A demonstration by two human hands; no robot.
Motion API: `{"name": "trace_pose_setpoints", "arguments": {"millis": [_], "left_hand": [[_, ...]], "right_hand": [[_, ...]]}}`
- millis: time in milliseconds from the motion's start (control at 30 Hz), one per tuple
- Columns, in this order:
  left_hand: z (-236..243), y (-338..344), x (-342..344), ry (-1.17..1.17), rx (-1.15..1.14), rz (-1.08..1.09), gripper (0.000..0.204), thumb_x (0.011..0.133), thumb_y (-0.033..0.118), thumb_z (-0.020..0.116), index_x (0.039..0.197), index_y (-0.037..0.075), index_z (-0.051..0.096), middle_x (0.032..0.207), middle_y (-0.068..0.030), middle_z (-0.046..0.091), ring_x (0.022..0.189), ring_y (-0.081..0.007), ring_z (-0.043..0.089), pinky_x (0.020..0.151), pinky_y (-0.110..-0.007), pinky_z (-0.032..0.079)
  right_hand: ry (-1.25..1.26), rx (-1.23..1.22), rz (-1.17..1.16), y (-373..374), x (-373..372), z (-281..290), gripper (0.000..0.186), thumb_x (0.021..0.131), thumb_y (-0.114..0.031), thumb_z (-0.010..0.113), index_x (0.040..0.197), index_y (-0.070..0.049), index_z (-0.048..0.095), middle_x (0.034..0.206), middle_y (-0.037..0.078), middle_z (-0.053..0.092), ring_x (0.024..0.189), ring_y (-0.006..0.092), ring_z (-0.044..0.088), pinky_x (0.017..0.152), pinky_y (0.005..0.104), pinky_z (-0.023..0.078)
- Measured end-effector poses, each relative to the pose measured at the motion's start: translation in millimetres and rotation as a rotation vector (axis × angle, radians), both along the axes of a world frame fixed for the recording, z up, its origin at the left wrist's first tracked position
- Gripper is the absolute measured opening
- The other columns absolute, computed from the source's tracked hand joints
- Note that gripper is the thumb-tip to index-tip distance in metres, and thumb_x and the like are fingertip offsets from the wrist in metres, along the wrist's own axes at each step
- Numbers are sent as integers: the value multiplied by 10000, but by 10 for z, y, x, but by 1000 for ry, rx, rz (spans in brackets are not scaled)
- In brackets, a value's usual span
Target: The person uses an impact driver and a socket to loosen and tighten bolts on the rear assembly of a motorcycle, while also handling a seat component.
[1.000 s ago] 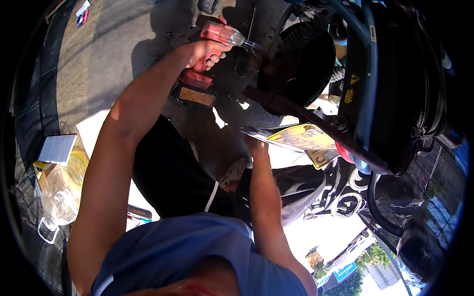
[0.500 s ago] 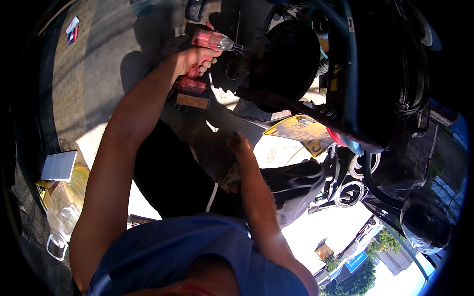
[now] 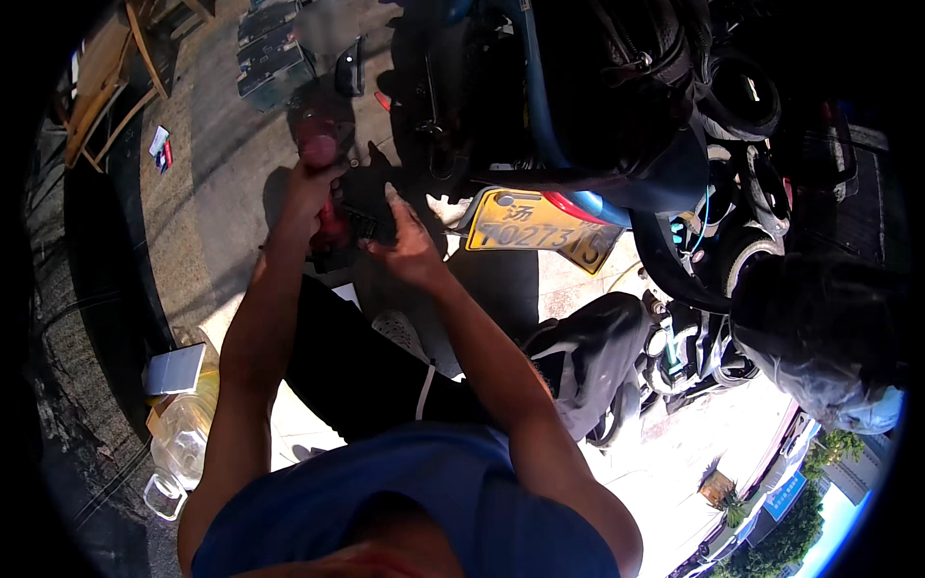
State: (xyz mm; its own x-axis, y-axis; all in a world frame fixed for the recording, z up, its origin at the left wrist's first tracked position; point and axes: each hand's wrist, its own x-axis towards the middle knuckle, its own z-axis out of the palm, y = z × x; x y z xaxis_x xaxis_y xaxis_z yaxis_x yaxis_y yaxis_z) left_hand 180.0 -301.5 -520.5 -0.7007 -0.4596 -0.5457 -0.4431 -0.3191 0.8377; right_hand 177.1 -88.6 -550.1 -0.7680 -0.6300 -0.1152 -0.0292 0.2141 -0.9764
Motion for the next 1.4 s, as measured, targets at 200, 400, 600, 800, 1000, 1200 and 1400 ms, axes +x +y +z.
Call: {"name": "trace_pose_setpoints", "arguments": {"millis": [200,400,600,800,1000,1200,1400], "left_hand": [[1081,762,1097,91,122,-692,522,950,143,673,1420,7,492,1294,-114,627,1190,-209,581,1041,-357,431],[2267,988,348,494,-585,-228,340,990,89,613,1308,-20,566,1157,-138,674,1105,-180,614,951,-315,480],[2806,892,-605,721,-460,-113,538,997,228,593,1454,-6,430,1416,-189,532,1257,-278,559,1091,-434,433],[3412,2011,-1797,647,-723,-74,488,1069,288,438,1448,-20,436,1416,-219,542,1324,-308,525,1127,-453,402],[3154,2422,-2039,736,-1148,142,464,1036,326,533,1317,-42,571,1269,-199,635,1155,-290,612,1043,-396,460],[3125,1723,-1800,498,-2325,-29,325,1032,230,499,1220,34,678,1177,-179,658,1098,-317,619,966,-405,489],[3101,2223,-1942,506,-1801,89,409,1063,258,405,1150,27,731,1173,-157,677,1127,-243,599,1004,-356,462]], "right_hand": [[-395,-41,433,324,-120,555,622,843,-168,743,1403,-75,489,1294,96,610,1138,204,601,988,378,476],[186,468,926,1842,-422,106,283,861,-293,687,1097,-145,734,1008,63,724,925,245,682,851,373,527],[426,714,776,3263,-1724,565,227,847,-282,659,821,-69,733,844,150,729,840,354,707,680,425,545],[288,490,26,4121,-3030,-131,104,792,-123,631,843,-59,697,682,63,637,628,205,627,561,336,486],[-399,-420,-87,3919,-3261,-602,369,714,49,566,1061,-54,640,744,24,616,573,115,561,459,271,449],[-621,-324,-35,3415,-3246,-801,469,671,-7,578,1129,-72,655,757,37,630,540,127,529,450,263,403],[-614,-246,-22,3205,-3349,-1092,326,685,-39,634,998,-85,716,666,36,632,459,136,472,430,296,417]]}}
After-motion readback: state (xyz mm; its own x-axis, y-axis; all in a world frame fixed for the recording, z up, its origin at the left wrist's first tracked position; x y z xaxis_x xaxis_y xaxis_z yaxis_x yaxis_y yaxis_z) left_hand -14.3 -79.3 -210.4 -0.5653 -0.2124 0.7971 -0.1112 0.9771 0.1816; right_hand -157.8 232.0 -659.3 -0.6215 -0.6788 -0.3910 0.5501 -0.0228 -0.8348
